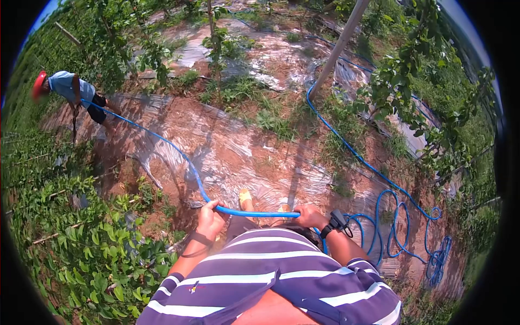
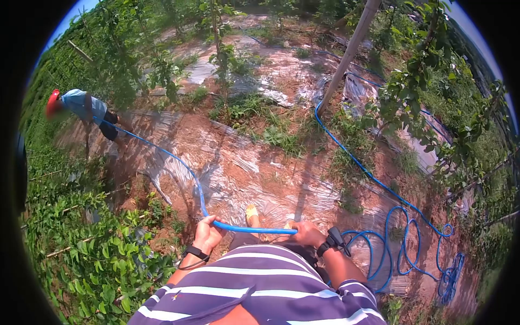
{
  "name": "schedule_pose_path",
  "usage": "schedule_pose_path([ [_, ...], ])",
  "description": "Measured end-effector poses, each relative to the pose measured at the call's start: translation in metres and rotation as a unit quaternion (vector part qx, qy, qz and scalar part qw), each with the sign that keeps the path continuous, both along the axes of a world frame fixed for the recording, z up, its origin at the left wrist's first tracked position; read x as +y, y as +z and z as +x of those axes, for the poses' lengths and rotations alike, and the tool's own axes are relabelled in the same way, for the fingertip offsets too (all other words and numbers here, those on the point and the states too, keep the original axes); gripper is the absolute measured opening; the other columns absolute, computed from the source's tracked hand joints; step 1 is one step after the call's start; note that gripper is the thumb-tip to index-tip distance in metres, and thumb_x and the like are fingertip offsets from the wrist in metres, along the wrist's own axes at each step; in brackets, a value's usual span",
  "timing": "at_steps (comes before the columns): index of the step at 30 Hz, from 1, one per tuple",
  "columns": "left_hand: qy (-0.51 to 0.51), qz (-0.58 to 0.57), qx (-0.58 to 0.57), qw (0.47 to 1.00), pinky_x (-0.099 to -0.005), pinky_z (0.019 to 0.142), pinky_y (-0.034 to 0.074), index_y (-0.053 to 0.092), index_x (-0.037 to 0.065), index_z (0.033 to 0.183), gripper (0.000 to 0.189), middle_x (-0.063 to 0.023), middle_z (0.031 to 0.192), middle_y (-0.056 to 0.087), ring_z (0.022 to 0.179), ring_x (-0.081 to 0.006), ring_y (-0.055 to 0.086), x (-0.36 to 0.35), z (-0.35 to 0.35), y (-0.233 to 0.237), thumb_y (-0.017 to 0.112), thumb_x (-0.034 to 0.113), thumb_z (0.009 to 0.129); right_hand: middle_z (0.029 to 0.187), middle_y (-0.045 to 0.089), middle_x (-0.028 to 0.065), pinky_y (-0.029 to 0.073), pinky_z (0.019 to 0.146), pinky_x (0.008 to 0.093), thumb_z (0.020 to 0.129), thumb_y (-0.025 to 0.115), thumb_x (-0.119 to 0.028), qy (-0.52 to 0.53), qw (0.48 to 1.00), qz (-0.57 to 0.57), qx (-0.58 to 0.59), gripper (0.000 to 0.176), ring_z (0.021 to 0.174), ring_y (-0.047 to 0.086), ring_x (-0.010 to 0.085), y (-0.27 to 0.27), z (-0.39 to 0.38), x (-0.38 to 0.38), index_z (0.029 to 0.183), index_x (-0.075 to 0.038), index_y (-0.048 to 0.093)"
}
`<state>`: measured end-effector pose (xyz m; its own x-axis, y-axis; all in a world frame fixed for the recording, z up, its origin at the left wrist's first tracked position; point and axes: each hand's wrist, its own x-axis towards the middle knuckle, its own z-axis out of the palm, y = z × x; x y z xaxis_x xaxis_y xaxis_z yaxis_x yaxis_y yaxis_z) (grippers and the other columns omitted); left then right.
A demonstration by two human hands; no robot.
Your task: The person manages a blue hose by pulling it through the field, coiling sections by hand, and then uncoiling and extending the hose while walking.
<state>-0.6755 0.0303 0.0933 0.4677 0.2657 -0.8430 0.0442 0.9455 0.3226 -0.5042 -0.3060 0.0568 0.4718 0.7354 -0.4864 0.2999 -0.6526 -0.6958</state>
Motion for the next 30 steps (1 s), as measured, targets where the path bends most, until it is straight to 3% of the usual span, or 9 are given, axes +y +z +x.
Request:
schedule_pose_path([
  [1,-0.004,0.006,0.002,1.0,-0.0413,0.076,0.054,0.056,0.005,0.083,0.012,-0.0097,0.077,0.06,0.078,-0.0261,0.062,-0.003,0.003,0.008,0.052,0.013,0.091,0.076,0.067,0.0199,0.05,0.063,0.0447,0.077,0.067,-0.031,-0.008,1.0,0.004,0.013,0.026,0.071,0.065,0.037,0.003,0.0,0.0,0.086,-0.007,0.07],
  [11,-0.056,0.023,-0.038,0.997,-0.0416,0.074,0.054,0.059,0.006,0.083,0.016,-0.0092,0.077,0.063,0.076,-0.0245,0.063,-0.006,0.002,-0.009,0.051,0.017,0.091,0.074,0.065,0.0167,0.048,0.064,0.0421,0.075,0.074,-0.03,-0.004,0.998,0.063,-0.01,0.026,0.069,0.064,0.0319,-0.036,-0.009,-0.017,0.082,-0.005,0.069],
  [14,-0.065,0.015,-0.018,0.998,-0.0388,0.076,0.054,0.06,0.002,0.079,0.023,-0.0124,0.078,0.065,0.078,-0.0259,0.064,-0.009,0.001,-0.005,0.051,0.018,0.092,0.075,0.065,0.0174,0.049,0.065,0.0434,0.075,0.074,-0.03,-0.004,0.997,0.053,-0.048,0.026,0.071,0.063,0.0355,-0.018,-0.01,-0.013,0.077,-0.005,0.068],
  [18,-0.005,-0.009,-0.038,0.999,-0.0389,0.079,0.053,0.061,0.004,0.082,0.014,-0.0105,0.079,0.065,0.077,-0.0249,0.064,-0.012,-0.004,-0.006,0.055,0.015,0.089,0.075,0.064,0.0202,0.049,0.066,0.0457,0.074,0.073,-0.031,0.01,0.998,0.05,-0.029,0.028,0.073,0.063,0.0387,-0.005,-0.009,-0.004,0.078,-0.004,0.068],
  [19,0.0,-0.006,-0.043,0.999,-0.0388,0.081,0.053,0.061,0.003,0.082,0.015,-0.0106,0.079,0.065,0.079,-0.0248,0.064,-0.012,-0.006,-0.009,0.055,0.016,0.089,0.07,0.063,0.0167,0.05,0.065,0.0441,0.075,0.073,-0.023,0.039,0.996,0.054,-0.065,0.019,0.068,0.064,0.0347,-0.007,-0.008,-0.003,0.079,-0.005,0.068],
  [22,0.001,0.021,-0.031,0.999,-0.0386,0.084,0.051,0.061,0.003,0.081,0.018,-0.0112,0.08,0.065,0.082,-0.025,0.064,-0.013,-0.011,-0.001,0.054,0.017,0.089,0.074,0.066,0.0193,0.05,0.065,0.0449,0.074,0.075,-0.024,0.035,0.995,0.068,-0.059,0.024,0.071,0.065,0.0371,-0.008,-0.007,0.004,0.082,-0.002,0.069],
  [25,0.021,0.018,-0.03,0.999,-0.0377,0.083,0.052,0.061,0.004,0.081,0.017,-0.0105,0.079,0.064,0.082,-0.0244,0.064,-0.012,-0.023,-0.004,0.055,0.018,0.09,0.077,0.066,0.022,0.05,0.066,0.0457,0.073,0.076,-0.026,0.029,0.999,0.004,0.012,0.027,0.073,0.066,0.0392,-0.008,0.0,0.015,0.084,-0.002,0.07],
  [30,0.055,0.007,-0.033,0.998,-0.0373,0.081,0.051,0.06,0.004,0.08,0.016,-0.0097,0.078,0.064,0.08,-0.0239,0.063,-0.012,-0.033,-0.014,0.056,0.017,0.089,0.076,0.065,0.024,0.05,0.065,0.0464,0.074,0.075,-0.027,0.054,0.998,-0.005,-0.027,0.026,0.074,0.066,0.0404,-0.036,0.001,0.015,0.084,-0.003,0.07],
])
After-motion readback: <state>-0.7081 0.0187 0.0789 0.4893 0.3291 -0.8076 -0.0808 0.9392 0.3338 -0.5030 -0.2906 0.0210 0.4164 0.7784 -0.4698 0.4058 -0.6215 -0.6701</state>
